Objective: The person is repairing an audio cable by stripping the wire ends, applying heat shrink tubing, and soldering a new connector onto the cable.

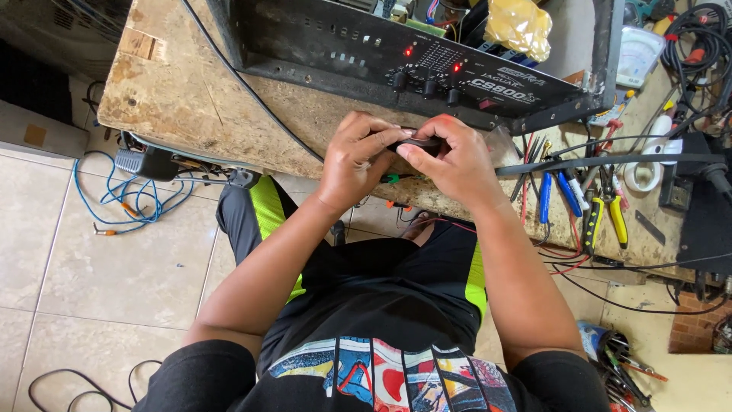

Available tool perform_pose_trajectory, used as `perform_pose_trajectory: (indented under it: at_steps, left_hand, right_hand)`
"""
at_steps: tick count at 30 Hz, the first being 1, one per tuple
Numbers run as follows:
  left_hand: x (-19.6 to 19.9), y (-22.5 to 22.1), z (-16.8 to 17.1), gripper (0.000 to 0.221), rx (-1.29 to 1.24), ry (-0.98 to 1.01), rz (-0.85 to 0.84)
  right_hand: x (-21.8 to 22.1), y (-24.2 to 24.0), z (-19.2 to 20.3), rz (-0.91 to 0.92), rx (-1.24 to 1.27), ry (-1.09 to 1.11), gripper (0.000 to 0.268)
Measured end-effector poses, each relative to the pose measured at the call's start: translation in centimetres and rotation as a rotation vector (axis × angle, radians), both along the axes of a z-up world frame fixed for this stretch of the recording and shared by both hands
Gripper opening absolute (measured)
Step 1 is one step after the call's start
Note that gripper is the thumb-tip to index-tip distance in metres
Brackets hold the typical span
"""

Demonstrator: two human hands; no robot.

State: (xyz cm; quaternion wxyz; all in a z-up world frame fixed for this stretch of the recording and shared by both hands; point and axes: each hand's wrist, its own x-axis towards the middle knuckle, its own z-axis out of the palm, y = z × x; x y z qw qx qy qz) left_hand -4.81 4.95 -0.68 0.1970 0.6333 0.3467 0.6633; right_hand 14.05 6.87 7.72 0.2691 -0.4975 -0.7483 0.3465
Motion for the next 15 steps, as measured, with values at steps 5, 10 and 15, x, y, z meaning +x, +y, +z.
perform_pose_trajectory:
  at_steps: [5,10,15]
  left_hand:
    - [-0.2,-0.2,0.9,0.026,-0.038,-0.052,-0.029]
    - [-0.4,-0.2,1.1,0.026,-0.08,-0.078,-0.082]
    - [-0.6,-0.2,1.4,0.027,-0.079,-0.097,-0.077]
  right_hand:
    - [0.4,0.3,0.9,0.077,-0.027,0.01,0.014]
    - [0.8,0.8,1.4,0.165,-0.04,0.018,0.016]
    - [0.6,0.8,2.1,0.171,-0.045,0.032,0.021]
